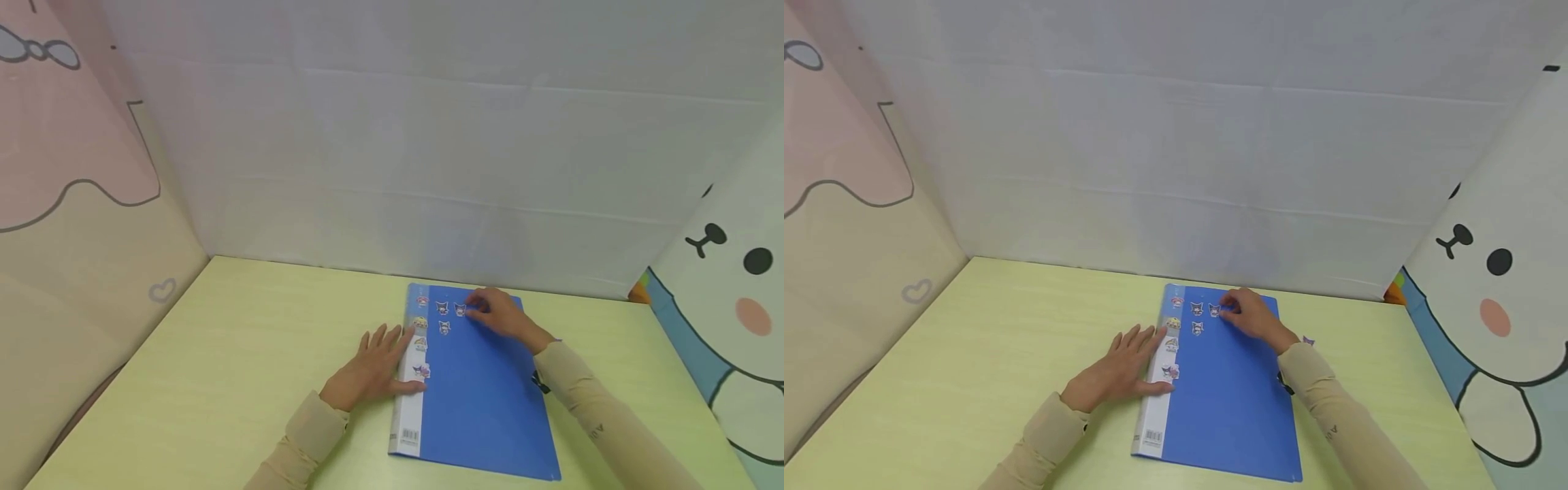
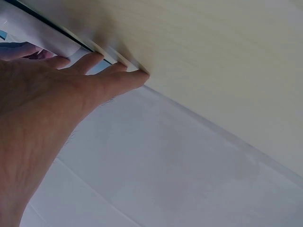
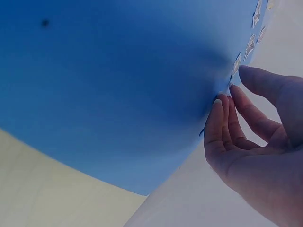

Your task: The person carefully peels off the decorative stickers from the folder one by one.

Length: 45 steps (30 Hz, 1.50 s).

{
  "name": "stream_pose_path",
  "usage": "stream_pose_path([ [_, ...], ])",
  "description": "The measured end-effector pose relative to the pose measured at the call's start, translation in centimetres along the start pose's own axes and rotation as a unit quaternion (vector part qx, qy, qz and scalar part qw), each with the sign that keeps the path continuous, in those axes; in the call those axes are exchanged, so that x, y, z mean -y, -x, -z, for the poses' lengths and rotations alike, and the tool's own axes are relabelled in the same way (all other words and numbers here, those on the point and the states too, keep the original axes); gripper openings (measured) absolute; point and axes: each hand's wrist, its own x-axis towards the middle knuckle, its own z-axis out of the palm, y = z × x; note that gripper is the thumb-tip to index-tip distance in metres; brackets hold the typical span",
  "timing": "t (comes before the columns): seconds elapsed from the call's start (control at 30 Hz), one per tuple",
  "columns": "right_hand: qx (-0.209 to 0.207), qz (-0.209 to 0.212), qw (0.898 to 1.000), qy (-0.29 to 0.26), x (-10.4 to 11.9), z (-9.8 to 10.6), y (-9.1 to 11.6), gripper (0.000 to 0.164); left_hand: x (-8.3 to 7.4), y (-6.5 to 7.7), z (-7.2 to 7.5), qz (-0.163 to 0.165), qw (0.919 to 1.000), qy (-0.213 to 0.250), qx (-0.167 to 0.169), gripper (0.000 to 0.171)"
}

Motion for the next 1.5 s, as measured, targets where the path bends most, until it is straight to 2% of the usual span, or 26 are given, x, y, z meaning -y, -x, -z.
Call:
stream_pose_path([
  [0.2,-0.005,-0.009,1.000,0.004,0.1,-0.4,0.0,0.019,0.1,0.0,-0.1,0.002,1.0000,0.002,0.000,0.103],
  [0.6,-0.057,-0.036,0.998,0.004,0.4,-1.1,-0.4,0.011,-0.2,-0.2,-0.3,0.001,1.0000,0.001,0.004,0.102],
  [1.07,-0.047,-0.024,0.998,0.016,0.2,-1.0,-0.3,0.011,-0.3,-0.1,0.0,0.000,1.0000,-0.001,0.001,0.102],
  [1.5,-0.059,-0.025,0.998,-0.004,0.3,-0.2,0.2,0.009,0.0,0.1,-0.1,0.002,1.0000,0.006,-0.001,0.102],
])
